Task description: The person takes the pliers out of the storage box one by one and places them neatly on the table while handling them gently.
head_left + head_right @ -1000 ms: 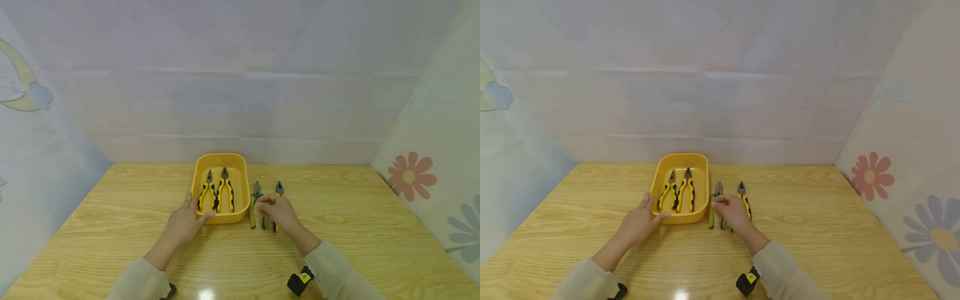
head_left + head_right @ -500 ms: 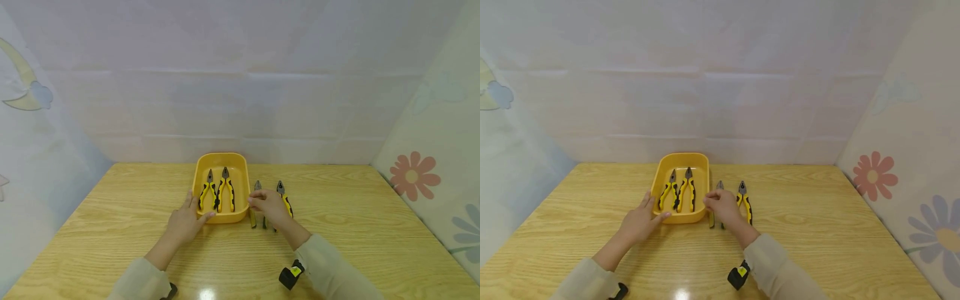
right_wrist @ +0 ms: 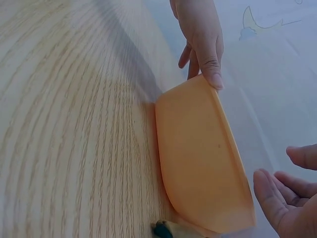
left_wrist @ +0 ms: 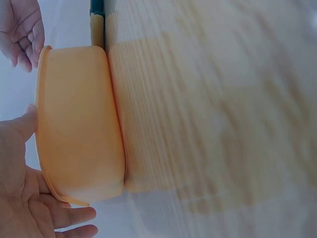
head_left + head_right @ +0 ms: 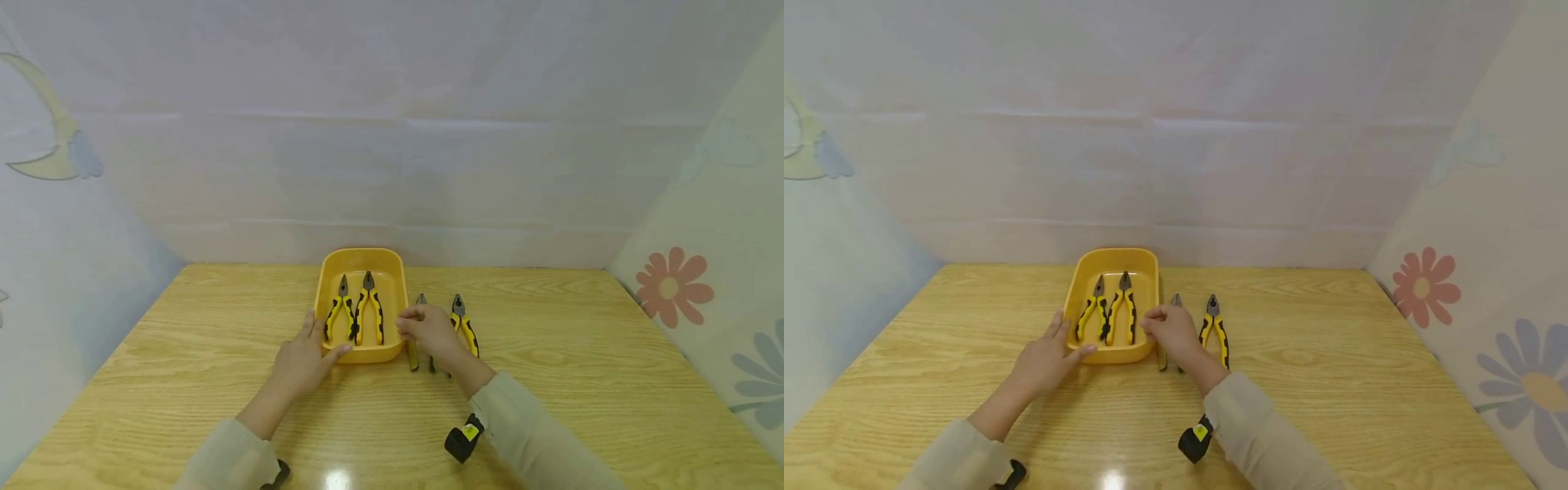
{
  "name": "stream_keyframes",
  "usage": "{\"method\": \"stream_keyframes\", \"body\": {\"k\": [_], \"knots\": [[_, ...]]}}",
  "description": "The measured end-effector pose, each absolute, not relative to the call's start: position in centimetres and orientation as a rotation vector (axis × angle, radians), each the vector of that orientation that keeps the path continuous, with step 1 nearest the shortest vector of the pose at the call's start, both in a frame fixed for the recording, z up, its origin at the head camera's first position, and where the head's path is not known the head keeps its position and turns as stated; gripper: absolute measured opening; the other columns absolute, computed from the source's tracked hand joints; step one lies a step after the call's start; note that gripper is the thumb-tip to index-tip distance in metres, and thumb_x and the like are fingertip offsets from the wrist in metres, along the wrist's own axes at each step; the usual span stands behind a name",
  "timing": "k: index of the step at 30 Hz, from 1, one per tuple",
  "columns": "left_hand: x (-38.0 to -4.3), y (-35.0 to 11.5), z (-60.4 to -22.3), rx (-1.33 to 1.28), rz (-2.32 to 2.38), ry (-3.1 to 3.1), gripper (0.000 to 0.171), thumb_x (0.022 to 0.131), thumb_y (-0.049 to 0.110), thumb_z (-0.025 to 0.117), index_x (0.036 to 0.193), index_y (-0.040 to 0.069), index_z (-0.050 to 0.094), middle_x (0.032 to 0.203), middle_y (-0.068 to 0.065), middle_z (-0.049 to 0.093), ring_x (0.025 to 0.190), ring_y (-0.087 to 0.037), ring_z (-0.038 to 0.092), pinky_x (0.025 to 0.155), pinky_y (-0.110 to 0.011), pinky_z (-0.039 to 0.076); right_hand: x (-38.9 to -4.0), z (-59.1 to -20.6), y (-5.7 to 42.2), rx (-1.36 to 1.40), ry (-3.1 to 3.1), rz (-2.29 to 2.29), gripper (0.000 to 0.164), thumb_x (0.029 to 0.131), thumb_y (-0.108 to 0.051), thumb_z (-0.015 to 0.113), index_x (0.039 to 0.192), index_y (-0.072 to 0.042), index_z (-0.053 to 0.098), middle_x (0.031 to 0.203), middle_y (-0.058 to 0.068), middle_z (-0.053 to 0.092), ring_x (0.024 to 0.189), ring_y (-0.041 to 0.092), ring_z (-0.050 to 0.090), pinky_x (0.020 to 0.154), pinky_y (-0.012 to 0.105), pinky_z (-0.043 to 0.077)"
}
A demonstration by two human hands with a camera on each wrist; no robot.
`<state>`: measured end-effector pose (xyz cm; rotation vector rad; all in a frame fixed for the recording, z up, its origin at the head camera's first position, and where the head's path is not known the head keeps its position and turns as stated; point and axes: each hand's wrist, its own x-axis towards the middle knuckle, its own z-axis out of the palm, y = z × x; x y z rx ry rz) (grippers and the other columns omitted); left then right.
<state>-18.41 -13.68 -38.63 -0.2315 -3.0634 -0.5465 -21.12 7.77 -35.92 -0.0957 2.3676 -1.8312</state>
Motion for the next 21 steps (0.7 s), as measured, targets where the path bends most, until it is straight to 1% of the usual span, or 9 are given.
{"method": "stream_keyframes", "body": {"k": [2, 5, 9, 13, 16, 21], "knots": [[-18.4, -13.7, -38.6, -0.231, -0.548, -3.063, 0.077, 0.084, 0.053, 0.042, 0.131, -0.007, 0.028, 0.139, -0.023, 0.012, 0.102, -0.042, 0.046, 0.082, -0.053, 0.034, -21.2, -36.0, 7.6, -0.118, 2.36, -1.832, 0.018, 0.084, -0.004, 0.054, 0.097, 0.008, 0.058, 0.088, 0.015, 0.058, 0.078, 0.023, 0.058, 0.069, 0.031, 0.048], [-18.4, -13.6, -38.6, -0.224, -0.552, -3.068, 0.077, 0.084, 0.052, 0.042, 0.131, -0.007, 0.028, 0.139, -0.022, 0.012, 0.104, -0.042, 0.045, 0.083, -0.053, 0.034, -21.4, -36.1, 7.3, -0.125, 2.349, -1.82, 0.019, 0.084, -0.005, 0.054, 0.097, 0.008, 0.058, 0.089, 0.016, 0.058, 0.078, 0.022, 0.058, 0.067, 0.029, 0.049], [-18.3, -13.6, -38.6, -0.222, -0.553, -3.068, 0.076, 0.084, 0.052, 0.042, 0.131, -0.007, 0.029, 0.139, -0.022, 0.013, 0.103, -0.042, 0.045, 0.082, -0.053, 0.034, -21.5, -36.0, 6.8, -0.099, 2.333, -1.811, 0.02, 0.084, -0.006, 0.055, 0.098, 0.009, 0.057, 0.088, 0.014, 0.059, 0.078, 0.022, 0.059, 0.067, 0.028, 0.049], [-18.3, -13.6, -38.6, -0.226, -0.548, -3.067, 0.079, 0.083, 0.055, 0.041, 0.131, -0.007, 0.029, 0.139, -0.022, 0.013, 0.104, -0.042, 0.045, 0.082, -0.052, 0.035, -21.7, -36.0, 6.4, -0.094, 2.343, -1.79, 0.02, 0.084, -0.005, 0.055, 0.097, 0.009, 0.057, 0.088, 0.014, 0.059, 0.077, 0.022, 0.059, 0.068, 0.031, 0.048], [-18.4, -13.7, -38.7, -0.224, -0.538, -3.072, 0.08, 0.083, 0.057, 0.038, 0.131, -0.007, 0.029, 0.139, -0.022, 0.012, 0.103, -0.042, 0.045, 0.082, -0.052, 0.035, -22.0, -36.1, 6.0, -0.112, 2.348, -1.766, 0.021, 0.084, -0.007, 0.056, 0.098, 0.009, 0.056, 0.089, 0.014, 0.059, 0.079, 0.025, 0.059, 0.07, 0.033, 0.048], [-18.4, -13.8, -38.8, -0.231, -0.525, -3.071, 0.078, 0.084, 0.055, 0.04, 0.13, -0.007, 0.029, 0.139, -0.022, 0.013, 0.101, -0.042, 0.046, 0.081, -0.052, 0.036, -22.3, -36.3, 5.7, -0.111, 2.358, -1.714, 0.024, 0.084, -0.009, 0.056, 0.1, 0.008, 0.056, 0.089, 0.013, 0.058, 0.085, 0.029, 0.058, 0.071, 0.034, 0.048]]}}
